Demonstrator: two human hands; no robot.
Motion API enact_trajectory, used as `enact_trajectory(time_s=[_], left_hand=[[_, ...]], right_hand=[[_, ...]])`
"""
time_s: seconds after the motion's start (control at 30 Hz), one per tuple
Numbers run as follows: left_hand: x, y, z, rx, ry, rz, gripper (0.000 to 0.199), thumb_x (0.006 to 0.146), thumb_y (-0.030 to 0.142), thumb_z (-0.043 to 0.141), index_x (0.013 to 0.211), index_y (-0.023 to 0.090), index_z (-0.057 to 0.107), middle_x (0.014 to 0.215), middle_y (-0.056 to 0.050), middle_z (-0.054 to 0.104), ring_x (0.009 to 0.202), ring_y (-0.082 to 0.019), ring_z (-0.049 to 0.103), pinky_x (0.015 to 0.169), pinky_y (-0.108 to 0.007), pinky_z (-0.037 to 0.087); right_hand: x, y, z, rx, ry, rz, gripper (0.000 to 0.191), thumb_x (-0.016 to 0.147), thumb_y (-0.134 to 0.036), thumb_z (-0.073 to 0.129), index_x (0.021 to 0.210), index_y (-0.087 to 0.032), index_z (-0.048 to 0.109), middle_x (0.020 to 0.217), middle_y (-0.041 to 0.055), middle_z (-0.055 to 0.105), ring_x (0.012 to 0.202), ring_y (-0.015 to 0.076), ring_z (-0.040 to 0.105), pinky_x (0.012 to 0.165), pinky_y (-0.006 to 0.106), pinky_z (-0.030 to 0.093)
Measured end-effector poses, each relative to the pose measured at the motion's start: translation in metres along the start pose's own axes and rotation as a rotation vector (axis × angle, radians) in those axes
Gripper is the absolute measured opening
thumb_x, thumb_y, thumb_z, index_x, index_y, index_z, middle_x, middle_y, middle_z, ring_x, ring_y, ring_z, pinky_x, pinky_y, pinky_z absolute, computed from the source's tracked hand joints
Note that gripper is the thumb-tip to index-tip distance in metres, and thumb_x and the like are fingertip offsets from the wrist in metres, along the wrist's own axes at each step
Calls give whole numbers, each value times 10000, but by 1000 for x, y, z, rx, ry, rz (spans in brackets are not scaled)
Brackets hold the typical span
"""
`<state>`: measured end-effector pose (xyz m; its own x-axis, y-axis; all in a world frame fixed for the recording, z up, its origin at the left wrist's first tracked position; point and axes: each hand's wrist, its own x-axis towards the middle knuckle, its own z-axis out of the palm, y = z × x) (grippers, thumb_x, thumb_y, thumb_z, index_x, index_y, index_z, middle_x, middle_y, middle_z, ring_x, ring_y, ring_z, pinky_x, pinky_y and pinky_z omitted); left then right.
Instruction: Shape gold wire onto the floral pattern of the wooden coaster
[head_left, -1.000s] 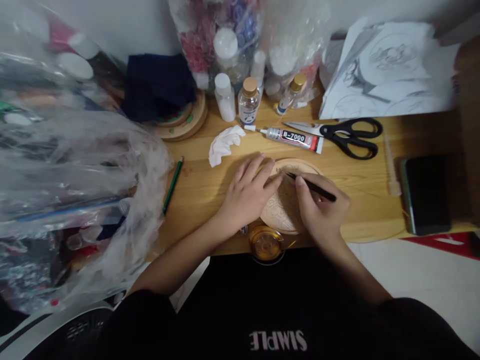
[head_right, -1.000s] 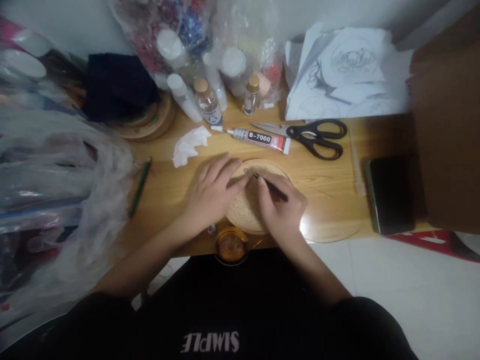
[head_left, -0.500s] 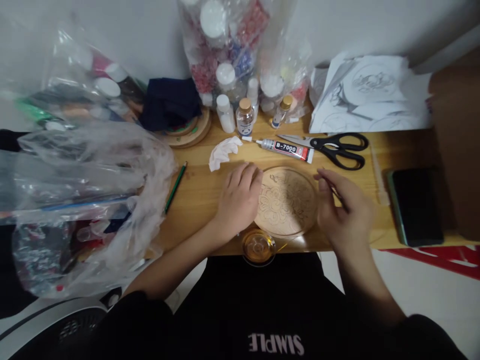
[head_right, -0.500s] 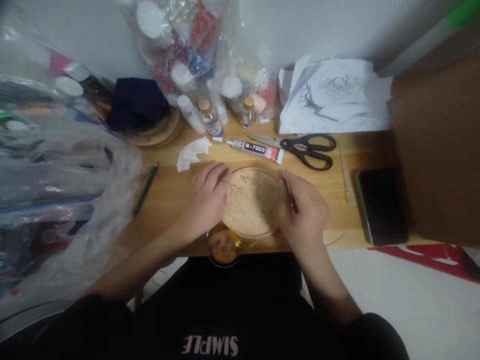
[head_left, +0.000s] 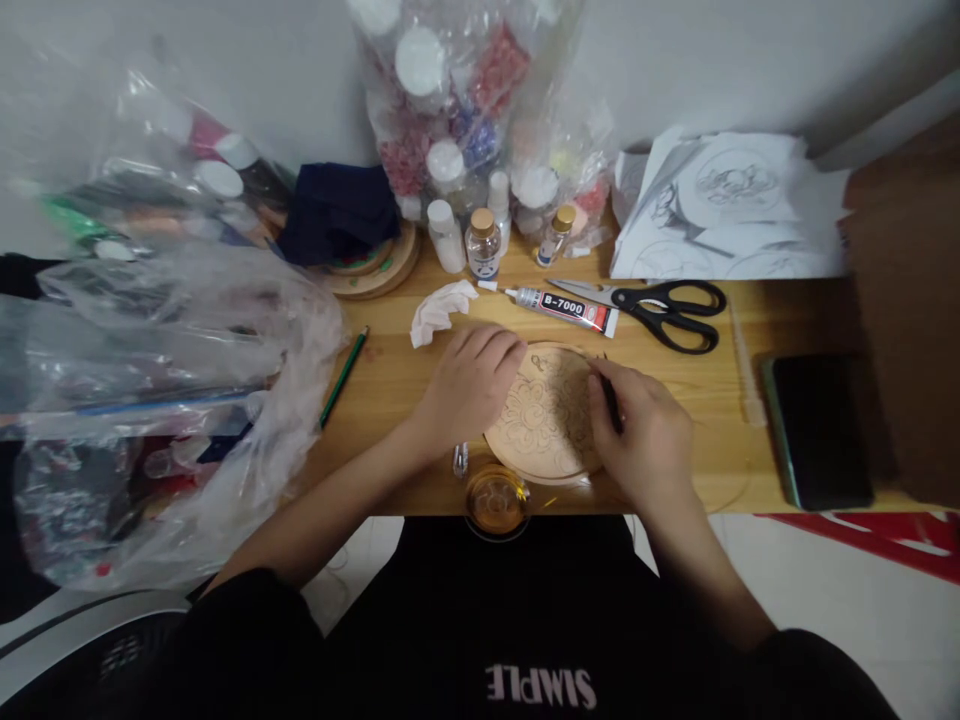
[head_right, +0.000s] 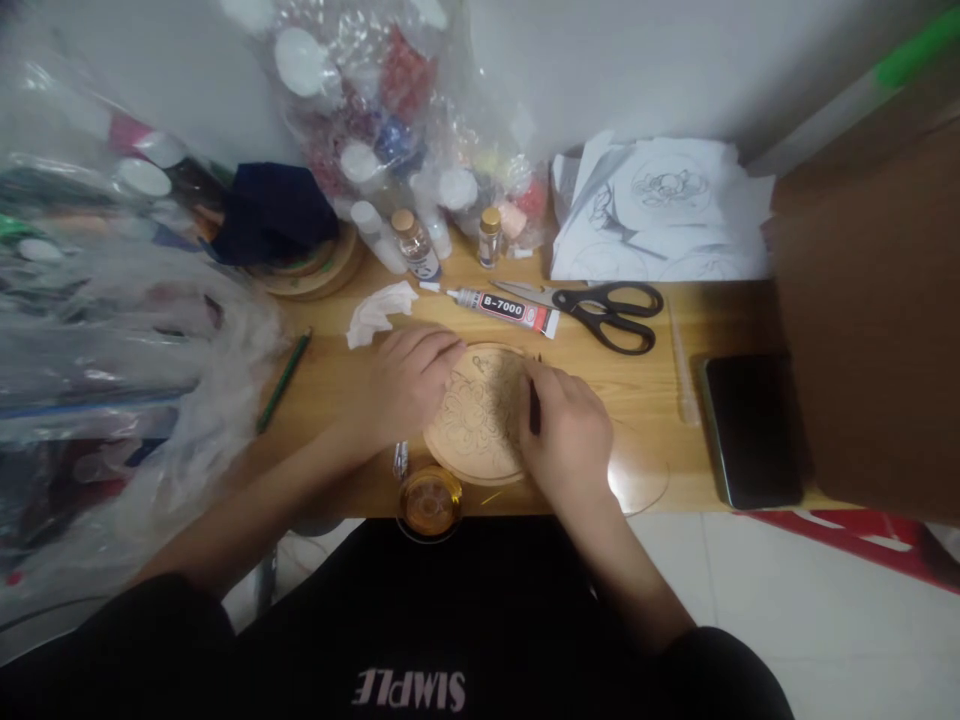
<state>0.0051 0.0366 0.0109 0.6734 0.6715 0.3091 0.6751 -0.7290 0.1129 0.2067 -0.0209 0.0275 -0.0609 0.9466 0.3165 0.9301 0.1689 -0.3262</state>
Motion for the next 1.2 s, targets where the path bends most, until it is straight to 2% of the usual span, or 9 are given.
enact_trajectory(time_s=[0.1, 0.17, 0.33, 0.43, 0.57, 0.7, 0.8, 1.07, 1.2], left_hand=[[3, 0, 4, -7, 44, 121, 273, 980, 131, 415, 1127, 88, 641, 1155, -108, 691, 1075, -217, 620, 929, -354, 494], [1, 0, 9, -30, 96, 138, 246, 987, 153, 439, 1107, 109, 649, 1184, -115, 685, 1086, -210, 625, 927, -349, 496], [-4, 0, 19, -100, 165, 105, 175, 974, 188, 520, 1055, 141, 667, 1202, -113, 676, 1082, -214, 635, 877, -345, 515], [-3, -1, 18, -128, 162, 85, 180, 980, 195, 512, 1053, 147, 669, 1187, -95, 679, 1089, -211, 627, 887, -348, 517], [-3, 0, 18, -190, 140, 39, 185, 986, 208, 511, 1043, 131, 670, 1193, -90, 666, 1153, -216, 589, 962, -369, 493], [-3, 2, 20, -221, 141, -23, 186, 993, 223, 508, 1064, 139, 658, 1195, -68, 656, 1188, -191, 566, 1006, -346, 474], [-3, 3, 21, -228, 149, -37, 165, 986, 221, 525, 1057, 144, 652, 1183, -58, 656, 1196, -185, 561, 1013, -335, 467], [-3, 2, 21, -229, 173, -65, 167, 987, 264, 527, 1036, 152, 642, 1193, -72, 632, 1197, -174, 560, 1010, -319, 469], [-2, 2, 20, -193, 154, -25, 130, 967, 236, 566, 995, 141, 650, 1171, -60, 650, 1198, -201, 557, 1003, -334, 466]], right_hand=[[3, -1, -3, 56, -4, 5, 221, 925, -240, 518, 1043, -152, 683, 925, 88, 739, 763, 201, 683, 667, 320, 517], [4, -1, -6, 196, 19, 32, 192, 908, -227, 561, 1047, -172, 682, 938, 74, 736, 816, 190, 691, 727, 317, 538], [6, 0, -10, 657, -10, 312, 210, 868, -217, 654, 1075, -240, 676, 989, 25, 730, 895, 153, 714, 833, 291, 569], [13, 0, -11, 746, -126, 393, 276, 854, -250, 681, 1127, -238, 641, 992, 21, 732, 897, 157, 725, 816, 279, 590], [25, -2, -7, 685, -251, 323, 218, 841, -269, 697, 1054, -220, 681, 988, 23, 742, 905, 160, 727, 780, 258, 608], [32, -2, -2, 588, -262, 152, 207, 842, -225, 694, 1048, -232, 718, 1015, 19, 742, 903, 142, 714, 811, 266, 597], [34, -2, -1, 560, -262, 79, 213, 840, -183, 689, 1045, -227, 723, 1010, 19, 738, 914, 128, 701, 814, 247, 580], [36, -2, 0, 529, -281, 40, 215, 856, -156, 666, 1054, -214, 723, 1029, 29, 736, 958, 135, 696, 856, 263, 569], [36, -3, 2, 520, -270, 37, 209, 854, -151, 665, 1043, -213, 727, 1030, 30, 740, 955, 139, 700, 854, 268, 573]])
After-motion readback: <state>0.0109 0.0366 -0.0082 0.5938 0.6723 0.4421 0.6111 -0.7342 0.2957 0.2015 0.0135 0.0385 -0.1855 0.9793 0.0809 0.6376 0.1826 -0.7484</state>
